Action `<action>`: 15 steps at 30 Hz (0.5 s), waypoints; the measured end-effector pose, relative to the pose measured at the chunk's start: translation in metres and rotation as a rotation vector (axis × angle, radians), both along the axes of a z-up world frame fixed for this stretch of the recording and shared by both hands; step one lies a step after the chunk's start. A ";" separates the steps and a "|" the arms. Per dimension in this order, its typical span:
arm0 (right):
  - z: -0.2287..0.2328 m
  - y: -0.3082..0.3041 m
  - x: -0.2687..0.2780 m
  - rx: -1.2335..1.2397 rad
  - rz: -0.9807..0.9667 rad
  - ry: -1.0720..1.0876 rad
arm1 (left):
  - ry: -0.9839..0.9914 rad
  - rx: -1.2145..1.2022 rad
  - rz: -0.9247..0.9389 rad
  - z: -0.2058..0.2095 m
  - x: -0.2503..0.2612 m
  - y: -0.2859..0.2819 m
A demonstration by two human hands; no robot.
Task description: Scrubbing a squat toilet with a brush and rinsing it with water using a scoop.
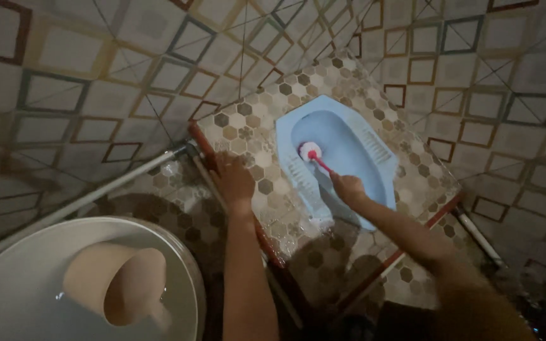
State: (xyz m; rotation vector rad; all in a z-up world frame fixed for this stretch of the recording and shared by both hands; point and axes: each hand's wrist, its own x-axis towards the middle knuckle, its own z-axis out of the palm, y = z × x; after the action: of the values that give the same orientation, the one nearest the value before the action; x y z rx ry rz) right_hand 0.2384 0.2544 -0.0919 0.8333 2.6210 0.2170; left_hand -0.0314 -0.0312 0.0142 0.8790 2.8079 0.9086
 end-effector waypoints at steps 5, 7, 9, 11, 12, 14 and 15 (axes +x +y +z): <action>0.104 0.069 0.007 0.241 0.132 -0.038 | 0.054 -0.063 0.000 -0.006 0.003 0.004; 0.143 0.084 -0.002 0.226 -0.050 -0.103 | 0.065 -0.076 -0.007 -0.004 0.005 0.005; 0.167 0.089 -0.009 0.393 0.373 -0.194 | -0.042 -0.118 -0.014 -0.004 0.006 0.005; 0.185 0.064 -0.032 0.207 0.376 -0.154 | 0.022 -0.101 -0.018 -0.016 0.005 0.005; 0.194 0.053 -0.045 0.023 0.378 -0.115 | 0.085 -0.081 -0.020 -0.022 0.004 0.006; 0.176 0.037 -0.060 0.017 0.417 -0.080 | 0.066 -0.072 -0.001 -0.018 0.004 0.003; 0.166 0.030 -0.069 0.016 0.458 -0.042 | 0.049 -0.060 0.021 -0.017 0.003 0.002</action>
State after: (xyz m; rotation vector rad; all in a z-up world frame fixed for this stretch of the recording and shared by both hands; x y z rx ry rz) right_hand 0.1693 0.2840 0.0743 0.2173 2.7366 0.3717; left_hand -0.0281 -0.0293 -0.0026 0.8780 2.8744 0.8122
